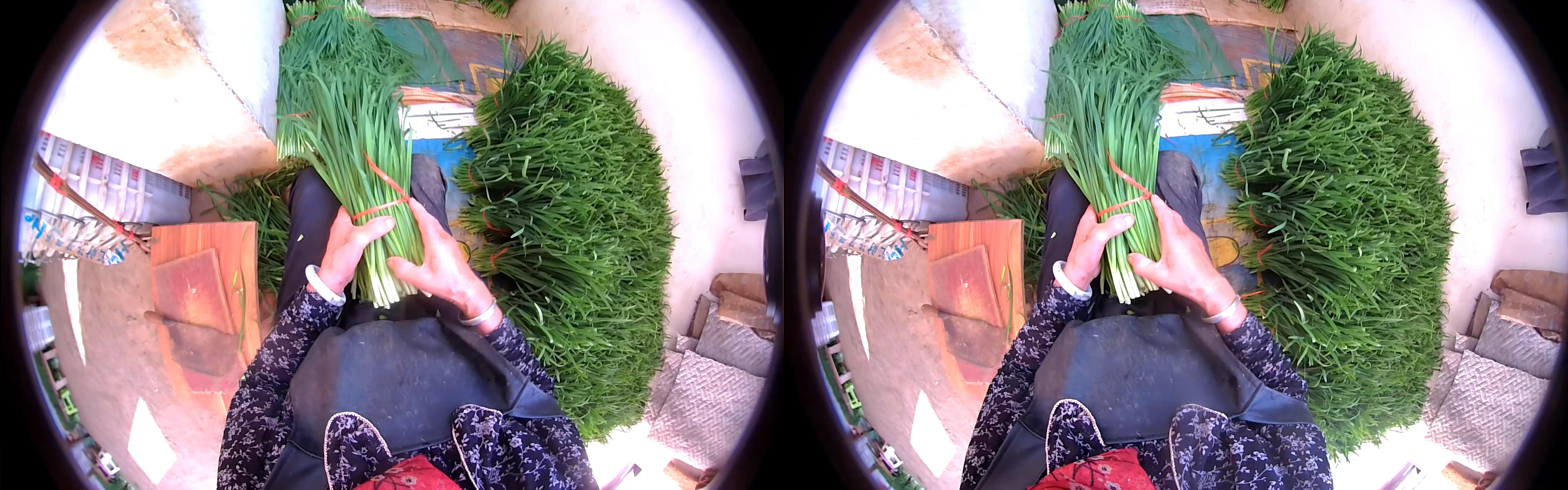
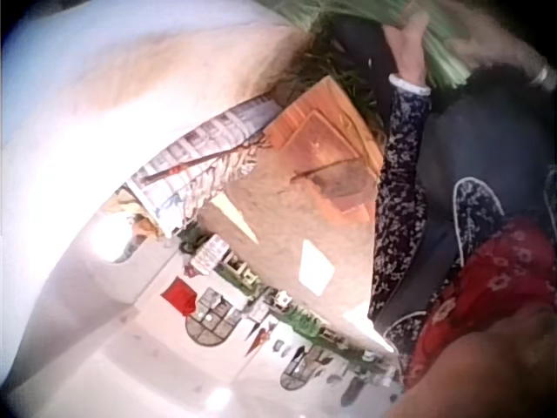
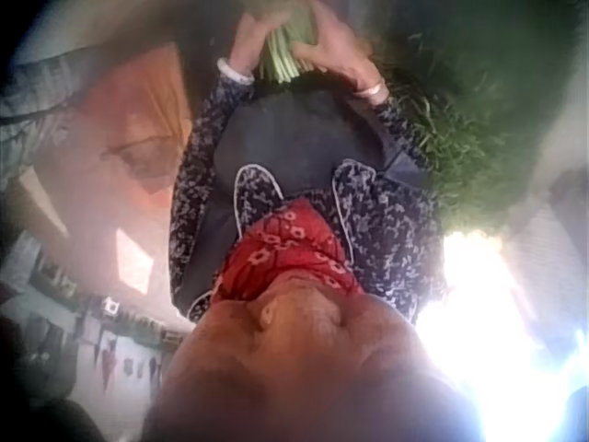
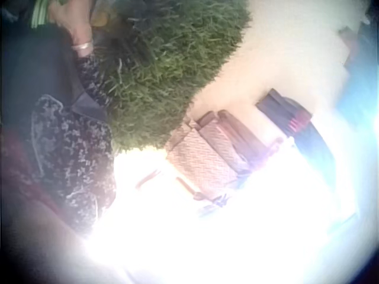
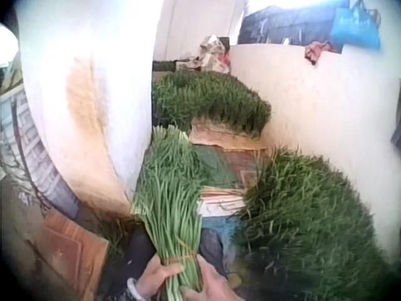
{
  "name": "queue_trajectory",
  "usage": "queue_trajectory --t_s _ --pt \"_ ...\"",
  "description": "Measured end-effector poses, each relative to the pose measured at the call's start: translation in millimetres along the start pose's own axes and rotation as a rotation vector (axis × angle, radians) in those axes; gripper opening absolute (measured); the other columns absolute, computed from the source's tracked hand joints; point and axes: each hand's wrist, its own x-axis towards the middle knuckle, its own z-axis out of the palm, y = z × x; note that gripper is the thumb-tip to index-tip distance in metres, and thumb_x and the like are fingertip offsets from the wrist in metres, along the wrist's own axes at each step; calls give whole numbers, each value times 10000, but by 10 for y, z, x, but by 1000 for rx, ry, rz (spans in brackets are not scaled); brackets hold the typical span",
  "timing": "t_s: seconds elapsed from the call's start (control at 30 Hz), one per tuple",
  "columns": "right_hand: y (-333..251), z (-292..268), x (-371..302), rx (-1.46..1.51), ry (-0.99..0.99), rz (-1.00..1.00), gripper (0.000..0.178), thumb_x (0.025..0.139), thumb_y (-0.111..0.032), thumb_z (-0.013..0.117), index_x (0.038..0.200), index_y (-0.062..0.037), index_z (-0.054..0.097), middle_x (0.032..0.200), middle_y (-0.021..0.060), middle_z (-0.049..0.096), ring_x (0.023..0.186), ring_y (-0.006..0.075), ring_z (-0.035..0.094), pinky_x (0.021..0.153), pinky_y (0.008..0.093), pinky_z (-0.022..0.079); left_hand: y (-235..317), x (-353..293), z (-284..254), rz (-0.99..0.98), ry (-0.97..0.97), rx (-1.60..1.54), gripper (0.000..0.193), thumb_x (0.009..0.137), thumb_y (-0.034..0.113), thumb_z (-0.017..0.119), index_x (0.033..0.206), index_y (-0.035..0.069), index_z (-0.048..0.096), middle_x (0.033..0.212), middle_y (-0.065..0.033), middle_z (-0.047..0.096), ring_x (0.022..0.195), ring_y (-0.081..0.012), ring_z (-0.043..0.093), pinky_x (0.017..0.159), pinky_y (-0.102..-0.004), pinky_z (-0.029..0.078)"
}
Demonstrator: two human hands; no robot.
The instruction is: The person gathers stalks of green leafy vegetables by hand, aligns them into a bundle, and ties the bundle with a thin strip of leaf.
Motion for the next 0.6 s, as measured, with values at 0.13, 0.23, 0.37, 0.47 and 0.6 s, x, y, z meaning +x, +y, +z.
queue_trajectory --t_s 0.13,0.23,0.37,0.47,0.6 --pt "163 -126 -58 169 124 66 677 818 -299 767 1354 23 508 1236 249 601 1144 343 604 968 399 488 -5 26 49 24 -24 25 467 865 107 683 1278 -20 505 1170 -93 634 1041 -171 620 930 -313 492" --pt "69 -260 -133 115 342 135 235 871 -178 725 1002 10 673 925 122 689 768 222 676 710 381 548 1 -23 68 13 26 57 450 867 107 683 1262 -21 510 1146 -84 634 1022 -163 619 916 -310 494" --pt "-174 -206 -272 -86 155 125 180 871 -204 706 841 -29 671 780 123 665 726 309 669 640 403 518 -28 4 78 1 21 24 463 870 111 681 1271 -20 490 1141 -87 626 1021 -166 611 906 -306 490" --pt "-299 -165 -254 -198 104 178 238 872 -255 701 801 -34 651 763 135 656 719 343 653 643 429 507 -39 6 58 -9 25 47 510 869 132 701 1295 -17 464 1178 -96 606 1055 -172 596 922 -313 485" --pt "-258 -158 -246 -152 92 175 228 877 -243 691 805 -31 653 766 142 665 697 357 650 635 432 508 -35 -16 100 3 35 28 590 858 171 738 1327 -12 431 1209 -98 581 1088 -178 580 945 -317 480"
